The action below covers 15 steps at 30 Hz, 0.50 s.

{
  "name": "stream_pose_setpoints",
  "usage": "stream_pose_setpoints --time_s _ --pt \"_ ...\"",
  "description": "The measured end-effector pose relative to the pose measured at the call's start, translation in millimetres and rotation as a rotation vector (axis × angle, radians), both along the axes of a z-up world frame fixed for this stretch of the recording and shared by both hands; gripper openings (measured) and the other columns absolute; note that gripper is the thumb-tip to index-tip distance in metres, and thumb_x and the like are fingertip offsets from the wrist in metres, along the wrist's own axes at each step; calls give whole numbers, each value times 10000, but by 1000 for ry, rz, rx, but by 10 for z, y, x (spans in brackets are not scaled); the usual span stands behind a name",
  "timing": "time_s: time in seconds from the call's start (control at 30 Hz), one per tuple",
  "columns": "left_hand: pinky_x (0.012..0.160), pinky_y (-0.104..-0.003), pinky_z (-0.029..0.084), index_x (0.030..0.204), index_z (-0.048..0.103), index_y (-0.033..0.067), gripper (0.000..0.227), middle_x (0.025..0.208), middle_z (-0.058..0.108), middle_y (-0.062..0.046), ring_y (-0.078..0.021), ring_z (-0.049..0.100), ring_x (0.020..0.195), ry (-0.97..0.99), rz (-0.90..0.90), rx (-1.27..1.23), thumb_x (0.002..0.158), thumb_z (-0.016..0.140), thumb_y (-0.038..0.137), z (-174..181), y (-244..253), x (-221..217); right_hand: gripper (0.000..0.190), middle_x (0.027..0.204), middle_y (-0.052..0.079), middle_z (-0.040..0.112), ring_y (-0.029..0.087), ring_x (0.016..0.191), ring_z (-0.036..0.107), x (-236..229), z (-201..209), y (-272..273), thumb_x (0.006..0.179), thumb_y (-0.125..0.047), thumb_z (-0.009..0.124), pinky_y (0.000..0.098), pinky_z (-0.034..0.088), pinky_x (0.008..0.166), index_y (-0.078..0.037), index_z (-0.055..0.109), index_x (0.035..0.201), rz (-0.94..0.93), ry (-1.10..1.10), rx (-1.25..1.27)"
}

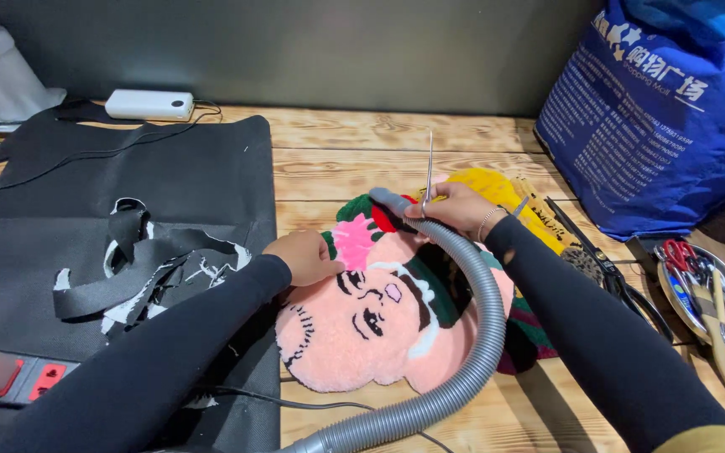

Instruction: Trimming the edges of a tufted rug with scissors and cleaning up the loose yarn with a vacuum.

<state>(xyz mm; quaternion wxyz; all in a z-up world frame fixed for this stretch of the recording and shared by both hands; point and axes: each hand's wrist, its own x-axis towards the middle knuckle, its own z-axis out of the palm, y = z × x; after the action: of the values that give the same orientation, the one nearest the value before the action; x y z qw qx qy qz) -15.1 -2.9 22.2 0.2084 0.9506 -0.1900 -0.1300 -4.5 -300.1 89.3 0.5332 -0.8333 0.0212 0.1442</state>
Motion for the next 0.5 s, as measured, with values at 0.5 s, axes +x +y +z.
stream_pose_setpoints --time_s 0.5 --pt "817 -382 610 1265 594 38 655 1147 726 -133 -234 744 959 519 220 -1226 1002 310 567 556 -627 354 255 703 52 725 111 600 694 -1383 110 9 815 -162 799 239 517 518 -52 606 941 197 42 238"
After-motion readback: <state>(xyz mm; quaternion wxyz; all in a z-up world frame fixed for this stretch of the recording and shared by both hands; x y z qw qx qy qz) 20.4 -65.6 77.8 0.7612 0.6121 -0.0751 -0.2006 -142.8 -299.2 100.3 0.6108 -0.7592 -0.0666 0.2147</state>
